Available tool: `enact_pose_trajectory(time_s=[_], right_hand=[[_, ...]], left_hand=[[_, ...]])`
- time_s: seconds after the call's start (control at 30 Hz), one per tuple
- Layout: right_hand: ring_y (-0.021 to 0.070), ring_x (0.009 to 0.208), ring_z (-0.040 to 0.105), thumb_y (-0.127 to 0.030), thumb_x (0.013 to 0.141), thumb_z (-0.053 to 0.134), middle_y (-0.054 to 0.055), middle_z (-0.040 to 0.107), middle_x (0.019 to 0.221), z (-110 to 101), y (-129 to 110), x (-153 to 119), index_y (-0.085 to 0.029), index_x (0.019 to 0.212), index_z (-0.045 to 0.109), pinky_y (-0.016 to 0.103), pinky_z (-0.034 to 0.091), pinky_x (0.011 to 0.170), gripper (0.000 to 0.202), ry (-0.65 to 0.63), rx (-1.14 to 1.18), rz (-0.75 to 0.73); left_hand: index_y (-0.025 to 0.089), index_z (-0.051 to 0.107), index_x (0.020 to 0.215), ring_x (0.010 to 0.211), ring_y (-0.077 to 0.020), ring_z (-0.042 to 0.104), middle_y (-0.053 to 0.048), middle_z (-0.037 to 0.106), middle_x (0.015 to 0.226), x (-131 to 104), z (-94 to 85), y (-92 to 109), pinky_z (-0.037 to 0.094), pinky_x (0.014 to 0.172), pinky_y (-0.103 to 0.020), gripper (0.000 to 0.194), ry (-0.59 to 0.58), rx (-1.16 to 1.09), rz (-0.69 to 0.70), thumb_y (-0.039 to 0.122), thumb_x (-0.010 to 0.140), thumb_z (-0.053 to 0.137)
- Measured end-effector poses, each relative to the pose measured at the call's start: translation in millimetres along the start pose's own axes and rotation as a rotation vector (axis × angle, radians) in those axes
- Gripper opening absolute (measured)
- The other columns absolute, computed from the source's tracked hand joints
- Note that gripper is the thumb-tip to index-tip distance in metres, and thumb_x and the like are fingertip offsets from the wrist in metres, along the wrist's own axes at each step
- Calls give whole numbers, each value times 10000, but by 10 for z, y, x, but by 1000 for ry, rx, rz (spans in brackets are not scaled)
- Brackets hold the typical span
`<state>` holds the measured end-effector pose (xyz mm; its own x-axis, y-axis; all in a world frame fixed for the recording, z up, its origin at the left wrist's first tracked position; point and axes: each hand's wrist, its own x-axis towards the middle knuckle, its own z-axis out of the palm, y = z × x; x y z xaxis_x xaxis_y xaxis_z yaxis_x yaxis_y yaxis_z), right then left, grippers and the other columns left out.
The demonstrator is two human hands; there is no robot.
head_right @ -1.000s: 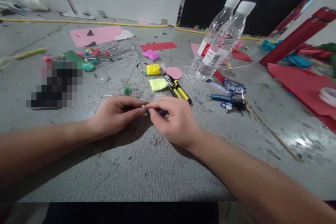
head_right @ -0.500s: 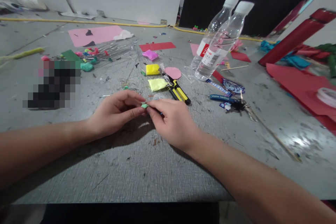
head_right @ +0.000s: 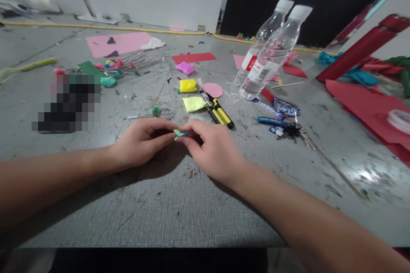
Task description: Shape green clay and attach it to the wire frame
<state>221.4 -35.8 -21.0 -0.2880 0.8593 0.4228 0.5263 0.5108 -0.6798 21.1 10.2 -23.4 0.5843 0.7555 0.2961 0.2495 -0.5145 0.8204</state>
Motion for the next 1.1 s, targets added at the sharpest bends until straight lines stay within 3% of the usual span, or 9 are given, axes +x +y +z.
enact_pose_trajectory(time_s=[0.17,0.33,0.4,0.47,0.57,0.7,0.87,0.97,1.1], right_hand=[[169,734,651,-199,984,637,43,709,794,-13,10,26,-158,885,680,289,477,681,115,75,-216,-135],[164,696,640,-184,1003,525,48,688,776,-10,-25,8,-152,923,643,292,462,656,146,3,-204,-188],[151,641,634,-163,982,505,32,688,758,-8,-45,-16,-157,962,621,285,457,621,118,-17,-141,-166],[138,584,628,-151,958,507,11,695,738,-4,-58,-42,-163,1032,593,272,454,578,114,-49,-48,-117],[155,630,682,-136,925,542,17,739,786,15,-51,-67,-165,1158,555,270,483,582,235,-90,30,-86],[167,646,698,-188,946,611,21,752,767,30,-17,-61,-171,1090,617,280,492,610,145,-12,-83,-125],[150,623,653,-253,963,658,8,725,734,10,1,-33,-191,948,644,273,461,599,65,85,-211,-182],[162,698,649,-231,982,621,40,729,821,6,3,-25,-188,939,628,283,469,642,61,131,-261,-228],[165,691,611,-201,997,550,36,689,780,-5,5,-10,-196,889,599,289,452,644,118,87,-283,-239]], left_hand=[[147,751,943,605,-102,611,-9,749,753,8,-20,22,459,530,-197,184,-120,-14,6,161,903,572],[145,718,802,594,-94,594,5,690,659,-7,-15,45,455,537,-193,152,-39,35,54,233,914,664],[148,735,944,671,-117,664,-26,749,774,-17,-5,26,509,573,-197,111,4,-36,41,242,906,690],[154,728,1117,795,-156,729,-80,789,960,-25,3,2,570,627,-220,238,39,-124,14,269,911,696],[158,760,1120,858,-181,755,-112,797,1082,-24,-1,-25,608,688,-248,245,58,-156,-7,274,922,676],[155,797,1032,778,-165,738,-85,822,966,9,-29,-18,597,692,-255,206,2,-120,-8,217,909,643],[170,793,1004,764,-165,717,-45,799,854,39,-53,17,578,715,-268,275,-155,-72,125,124,875,554],[156,767,983,767,-163,701,-51,782,864,31,-47,29,565,705,-262,203,-160,-101,111,164,900,582],[152,686,809,584,-114,568,-1,654,656,19,-32,42,452,534,-217,205,-151,-58,49,265,957,600]])
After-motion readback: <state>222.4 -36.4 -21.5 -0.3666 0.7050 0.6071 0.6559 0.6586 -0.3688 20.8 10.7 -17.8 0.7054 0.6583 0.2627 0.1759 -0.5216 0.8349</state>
